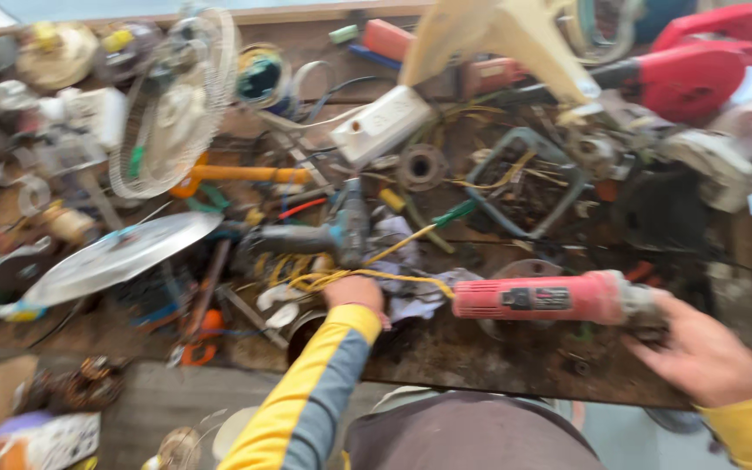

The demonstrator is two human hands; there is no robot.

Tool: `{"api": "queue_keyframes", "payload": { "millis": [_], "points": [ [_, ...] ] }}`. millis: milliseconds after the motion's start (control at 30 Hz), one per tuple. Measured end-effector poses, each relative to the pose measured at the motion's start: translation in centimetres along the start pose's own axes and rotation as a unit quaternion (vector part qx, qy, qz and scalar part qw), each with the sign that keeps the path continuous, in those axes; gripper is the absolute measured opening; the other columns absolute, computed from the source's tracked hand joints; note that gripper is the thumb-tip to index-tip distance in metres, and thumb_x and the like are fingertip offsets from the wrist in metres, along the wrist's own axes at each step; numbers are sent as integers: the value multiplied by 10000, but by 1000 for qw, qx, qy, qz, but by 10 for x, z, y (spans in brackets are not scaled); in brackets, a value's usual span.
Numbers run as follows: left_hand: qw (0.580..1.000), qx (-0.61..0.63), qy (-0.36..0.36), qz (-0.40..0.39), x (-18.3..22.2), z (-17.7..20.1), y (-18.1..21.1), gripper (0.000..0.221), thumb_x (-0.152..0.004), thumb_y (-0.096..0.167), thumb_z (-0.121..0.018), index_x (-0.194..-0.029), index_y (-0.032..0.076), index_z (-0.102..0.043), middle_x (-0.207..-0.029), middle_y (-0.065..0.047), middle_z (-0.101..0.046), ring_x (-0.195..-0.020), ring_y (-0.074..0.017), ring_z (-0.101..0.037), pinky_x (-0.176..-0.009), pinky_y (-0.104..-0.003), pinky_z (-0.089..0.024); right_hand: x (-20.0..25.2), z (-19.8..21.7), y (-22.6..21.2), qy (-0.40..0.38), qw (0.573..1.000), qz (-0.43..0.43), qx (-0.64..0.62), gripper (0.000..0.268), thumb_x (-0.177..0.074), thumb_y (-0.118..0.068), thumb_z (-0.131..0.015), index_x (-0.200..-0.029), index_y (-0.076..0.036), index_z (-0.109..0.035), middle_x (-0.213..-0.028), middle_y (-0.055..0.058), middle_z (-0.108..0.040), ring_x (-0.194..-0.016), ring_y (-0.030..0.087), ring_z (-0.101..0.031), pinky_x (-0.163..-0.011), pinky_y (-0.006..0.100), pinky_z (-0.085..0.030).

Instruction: The person handles a pink cylindrical power tool and a yellow wire on a cluttered workbench. They plug the wire into a power strip, then repeatedly insert and remove the wire from the tool's socket while holding the tool with both hands. The person also briefly picks up and sets down a blue drill.

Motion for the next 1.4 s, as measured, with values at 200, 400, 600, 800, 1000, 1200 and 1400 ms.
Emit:
{"api": "queue_keyframes", "payload": {
  "millis": [200, 400, 600, 800, 1000, 1200, 1400],
  "points": [
    [1000, 0, -17, 5, -47, -35, 11, 431, -825, 494, -747, -1110, 172, -773, -1182, -42, -748, -1071, -252, -733, -807, -466, -592, 25, -31, -7, 96, 918, -194, -333, 297, -1031, -325, -508, -1288, -216, -610, -1197, -24, -629, -1112, 126, -577, -976, 408, -499],
    [990, -24, 117, 70, -45, -47, 4, 292, -1003, 294, -550, -1150, 100, -711, -991, -92, -805, -872, -266, -790, -734, -456, -594, 28, -39, -20, 160, 903, -219, -332, 282, -1042, -342, -535, -1257, -183, -624, -1208, -3, -625, -1106, 146, -578, -980, 403, -519],
    [992, 22, 111, 56, -45, -36, 18, 294, -1034, 193, -487, -1073, 120, -768, -1020, -101, -785, -913, -277, -779, -743, -416, -619, 26, -39, -19, 175, 899, -239, -324, 265, -1027, -329, -564, -1229, -172, -635, -1199, 7, -630, -1082, 158, -587, -963, 409, -532],
    [991, 14, 125, 51, -46, -28, 29, 272, -1012, 209, -524, -1065, 121, -775, -1031, -111, -780, -945, -273, -770, -756, -402, -611, 25, -38, -17, 188, 891, -258, -324, 266, -1023, -321, -592, -1226, -154, -636, -1206, 21, -631, -1082, 169, -595, -964, 415, -541],
    [983, -23, 179, 0, -8, 4, 32, 311, -937, 222, -554, -1177, 78, -687, -1003, -100, -756, -933, -274, -741, -758, -405, -592, 27, -38, -19, 177, 896, -248, -323, 265, -1014, -338, -593, -1220, -174, -626, -1204, 1, -636, -1085, 157, -591, -967, 416, -525],
    [970, 7, 230, -74, 45, 34, 14, 145, -935, 193, -562, -964, 132, -690, -1012, -92, -677, -994, -300, -685, -821, -412, -567, 22, -39, -13, 188, 891, -246, -331, 279, -1016, -329, -594, -1239, -162, -609, -1213, 14, -637, -1090, 161, -595, -989, 426, -521],
    [916, 312, 214, -134, 118, 76, -22, 207, -922, 259, -614, -1003, 83, -685, -905, -117, -728, -820, -333, -713, -732, -416, -555, 26, -36, -8, 141, 886, -222, -381, 335, -980, -269, -622, -1282, -125, -634, -1197, 39, -665, -1082, 193, -611, -980, 424, -529]
  ]
}}
Point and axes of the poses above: each hand's wrist, its own x-axis away from the middle knuckle, its own z-axis out of the back of the hand, y = z × x, the point moved 6 cm from there along -x, towards the middle knuckle
